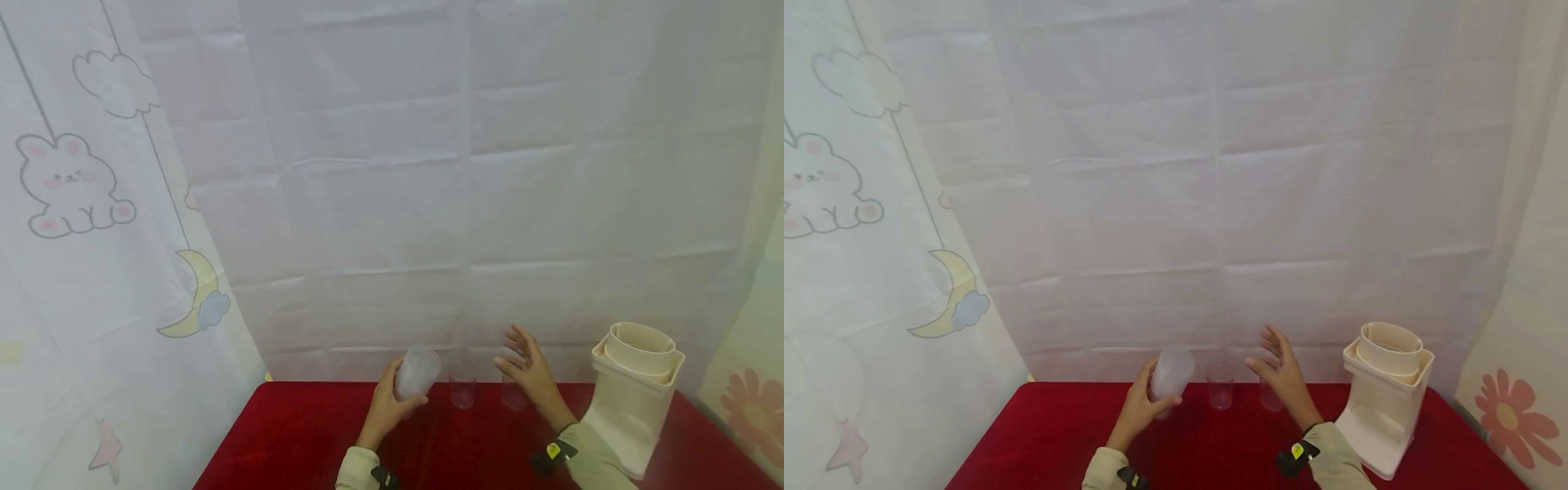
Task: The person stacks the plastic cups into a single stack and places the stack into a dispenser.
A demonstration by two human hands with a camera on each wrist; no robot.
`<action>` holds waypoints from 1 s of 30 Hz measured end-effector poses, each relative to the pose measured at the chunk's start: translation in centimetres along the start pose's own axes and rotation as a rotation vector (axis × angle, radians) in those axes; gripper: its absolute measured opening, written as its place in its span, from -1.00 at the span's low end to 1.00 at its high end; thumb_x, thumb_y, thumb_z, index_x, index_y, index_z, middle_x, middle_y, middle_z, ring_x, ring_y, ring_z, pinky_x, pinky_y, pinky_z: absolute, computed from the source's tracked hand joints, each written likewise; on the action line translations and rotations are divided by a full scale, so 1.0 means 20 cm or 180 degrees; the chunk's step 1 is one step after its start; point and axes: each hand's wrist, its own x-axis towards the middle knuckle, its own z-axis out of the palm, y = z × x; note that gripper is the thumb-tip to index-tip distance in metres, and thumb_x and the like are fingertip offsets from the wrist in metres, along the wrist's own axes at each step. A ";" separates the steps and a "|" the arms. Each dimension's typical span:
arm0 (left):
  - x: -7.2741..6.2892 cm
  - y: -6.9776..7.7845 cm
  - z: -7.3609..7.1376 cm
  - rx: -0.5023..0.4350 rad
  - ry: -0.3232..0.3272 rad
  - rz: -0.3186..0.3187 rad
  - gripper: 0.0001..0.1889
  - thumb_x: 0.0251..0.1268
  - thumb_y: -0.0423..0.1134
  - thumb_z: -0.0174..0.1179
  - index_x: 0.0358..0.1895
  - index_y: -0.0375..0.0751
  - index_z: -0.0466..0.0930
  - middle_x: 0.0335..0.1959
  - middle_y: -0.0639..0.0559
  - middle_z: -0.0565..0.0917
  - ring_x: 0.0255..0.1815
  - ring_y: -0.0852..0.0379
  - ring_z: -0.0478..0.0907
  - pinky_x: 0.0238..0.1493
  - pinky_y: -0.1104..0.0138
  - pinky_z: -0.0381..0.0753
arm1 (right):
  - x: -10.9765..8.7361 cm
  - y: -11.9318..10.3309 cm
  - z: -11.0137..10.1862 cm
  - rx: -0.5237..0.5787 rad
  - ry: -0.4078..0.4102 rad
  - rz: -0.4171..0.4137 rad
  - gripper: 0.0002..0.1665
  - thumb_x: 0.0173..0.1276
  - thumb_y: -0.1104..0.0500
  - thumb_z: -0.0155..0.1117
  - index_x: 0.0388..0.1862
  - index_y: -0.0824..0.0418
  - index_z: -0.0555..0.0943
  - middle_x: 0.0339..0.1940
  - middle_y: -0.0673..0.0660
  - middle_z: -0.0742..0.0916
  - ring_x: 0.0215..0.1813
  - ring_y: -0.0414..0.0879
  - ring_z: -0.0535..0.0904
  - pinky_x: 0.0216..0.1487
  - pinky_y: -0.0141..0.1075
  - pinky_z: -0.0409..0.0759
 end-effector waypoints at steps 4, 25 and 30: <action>0.01 -0.10 0.01 0.0040 -0.0019 -0.0040 -0.10 0.00 -0.11 0.57 0.45 0.12 0.29 0.27 -0.01 0.50 0.09 -0.04 0.51 -0.09 0.12 0.54 | 0.00 0.00 -0.02 -0.0006 0.0087 -0.0022 -0.04 0.37 0.32 0.34 0.60 0.30 0.02 0.45 0.43 0.32 0.36 -0.05 0.36 0.16 -0.49 0.45; -0.02 0.13 -0.02 -0.0039 0.0051 -0.0012 -0.16 0.00 -0.32 0.53 0.41 -0.18 0.33 0.21 -0.15 0.52 0.04 -0.11 0.52 -0.07 0.10 0.52 | -0.01 0.02 -0.11 -0.0119 0.0242 -0.0077 -0.03 0.34 0.36 0.35 0.59 0.30 0.04 0.41 0.44 0.35 0.34 -0.19 0.36 0.16 -0.51 0.41; -0.02 0.12 -0.02 -0.0030 0.0052 -0.0033 -0.18 0.01 -0.34 0.53 0.40 -0.19 0.34 0.20 -0.16 0.53 0.03 -0.11 0.53 -0.08 0.10 0.52 | -0.03 0.03 -0.12 -0.0191 0.0263 -0.0033 -0.03 0.35 0.34 0.35 0.60 0.28 0.04 0.41 0.44 0.35 0.34 -0.17 0.36 0.15 -0.52 0.40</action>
